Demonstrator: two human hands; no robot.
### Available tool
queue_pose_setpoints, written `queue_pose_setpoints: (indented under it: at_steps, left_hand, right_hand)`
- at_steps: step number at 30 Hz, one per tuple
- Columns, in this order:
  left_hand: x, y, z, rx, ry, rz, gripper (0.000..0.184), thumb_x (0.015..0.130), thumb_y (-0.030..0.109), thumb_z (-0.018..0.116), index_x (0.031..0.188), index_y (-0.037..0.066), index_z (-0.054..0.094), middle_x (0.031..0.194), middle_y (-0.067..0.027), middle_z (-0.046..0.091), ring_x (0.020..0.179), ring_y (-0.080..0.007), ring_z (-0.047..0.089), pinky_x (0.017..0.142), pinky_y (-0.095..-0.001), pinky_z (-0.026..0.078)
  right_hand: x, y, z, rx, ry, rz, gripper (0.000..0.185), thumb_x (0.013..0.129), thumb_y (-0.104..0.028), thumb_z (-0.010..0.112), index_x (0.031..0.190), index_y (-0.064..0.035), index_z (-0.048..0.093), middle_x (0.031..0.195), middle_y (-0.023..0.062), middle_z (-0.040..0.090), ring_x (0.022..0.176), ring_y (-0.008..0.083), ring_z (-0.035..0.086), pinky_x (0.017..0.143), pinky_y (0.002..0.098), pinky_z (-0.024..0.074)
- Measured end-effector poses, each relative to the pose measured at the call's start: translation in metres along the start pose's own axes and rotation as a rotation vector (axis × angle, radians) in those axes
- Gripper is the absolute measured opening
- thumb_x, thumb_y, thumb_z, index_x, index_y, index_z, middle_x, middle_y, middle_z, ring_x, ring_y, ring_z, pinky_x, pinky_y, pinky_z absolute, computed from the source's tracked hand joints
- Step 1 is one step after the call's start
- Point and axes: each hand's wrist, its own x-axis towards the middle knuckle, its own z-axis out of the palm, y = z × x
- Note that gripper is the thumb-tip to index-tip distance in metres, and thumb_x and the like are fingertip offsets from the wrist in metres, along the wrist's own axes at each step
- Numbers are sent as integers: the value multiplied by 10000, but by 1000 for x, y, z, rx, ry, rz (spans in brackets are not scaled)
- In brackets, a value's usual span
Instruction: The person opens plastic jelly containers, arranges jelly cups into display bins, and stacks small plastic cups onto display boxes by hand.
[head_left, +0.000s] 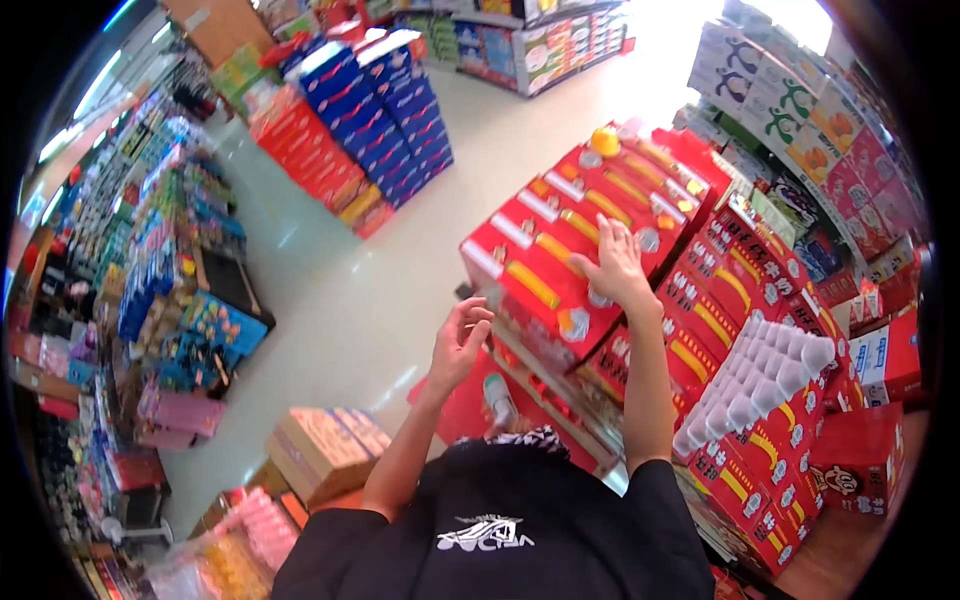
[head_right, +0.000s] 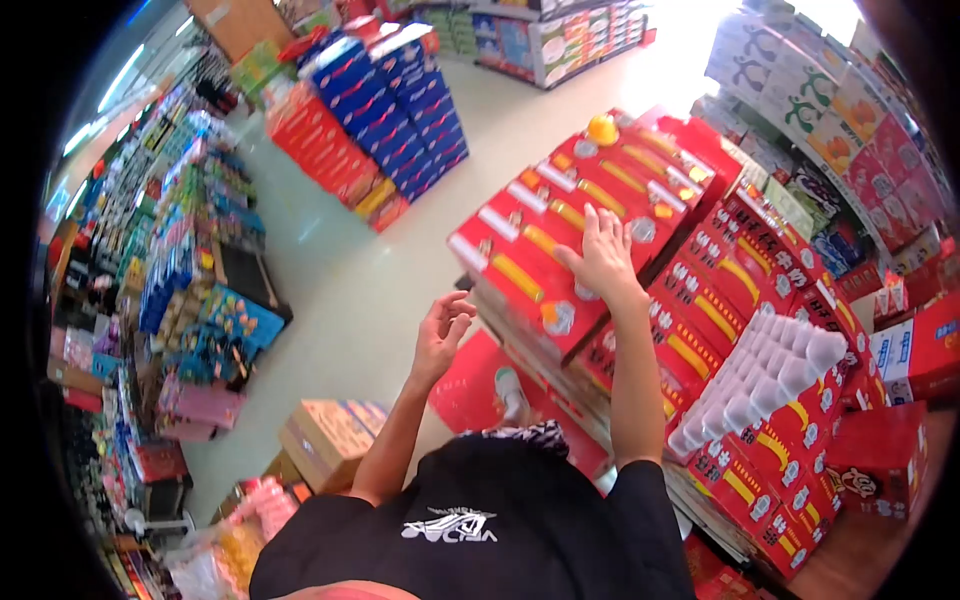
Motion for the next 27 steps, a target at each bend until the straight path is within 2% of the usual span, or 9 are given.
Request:
queue_pose_setpoints:
  at_steps: [4,6,8,11,14,15,16,22,27]
  left_hand:
    - [104,15,23,92,-128,139,319,948,138,610,1244,36,547,1074,-52,617,913,-98,582,758,-241,487]
    - [158,12,43,468,-94,468,392,889,148,658,1248,31,551,1138,-166,612,1045,-286,589,906,-387,471]
    - [204,20,68,642,-109,561,399,896,149,612,1260,12,520,1201,-193,579,1169,-357,522,1015,-429,397]
    - [278,-26,111,589,-102,608,421,901,176,593,1274,2,507,1258,-226,537,1238,-396,450,1058,-451,351]
    - [323,-31,144,470,-93,650,467,931,240,571,1296,-35,478,1272,-247,511,1234,-422,432,1095,-481,307]
    - [339,-43,152,446,-52,636,547,924,287,580,1342,-40,445,1302,-257,502,1259,-422,423,1116,-484,280]
    - [348,-41,158,478,-19,587,577,920,311,584,1350,-45,438,1318,-258,495,1266,-418,421,1116,-484,280]
    - [356,-26,181,780,-3,246,727,904,483,556,1373,-57,429,1308,-249,544,1227,-378,506,1045,-473,362]
    - [360,-31,179,763,0,316,510,918,383,549,1257,4,565,1208,-165,630,1135,-347,571,1044,-510,356]
  right_hand:
    - [53,28,5,2,-56,143,1022,835,-599,625,1480,52,173,1517,310,202,1457,418,114,1189,493,122]
    - [84,43,14,-76,-40,175,1103,798,-649,634,1489,48,129,1531,302,170,1462,414,90,1195,481,102]
    - [114,51,16,-28,194,83,1117,775,-646,667,1477,56,155,1512,299,214,1447,412,152,1187,475,131]
    - [172,82,31,329,487,82,909,825,-552,666,1413,53,330,1432,286,368,1361,419,315,1131,488,245]
    - [204,99,38,307,439,178,834,853,-519,649,1397,44,360,1405,270,410,1309,408,389,1100,490,291]
    - [207,94,27,237,263,217,826,851,-485,649,1411,36,339,1420,241,411,1293,390,420,1095,501,301]
    - [205,100,44,-42,348,90,821,847,-428,645,1442,19,297,1427,220,414,1306,368,418,1106,516,285]
    - [197,96,37,-79,308,8,728,839,-279,623,1449,-23,317,1428,173,410,1297,366,408,1105,494,279]
    - [193,85,15,47,376,35,508,825,-164,624,1303,-40,501,1185,169,536,1108,362,530,929,478,432]
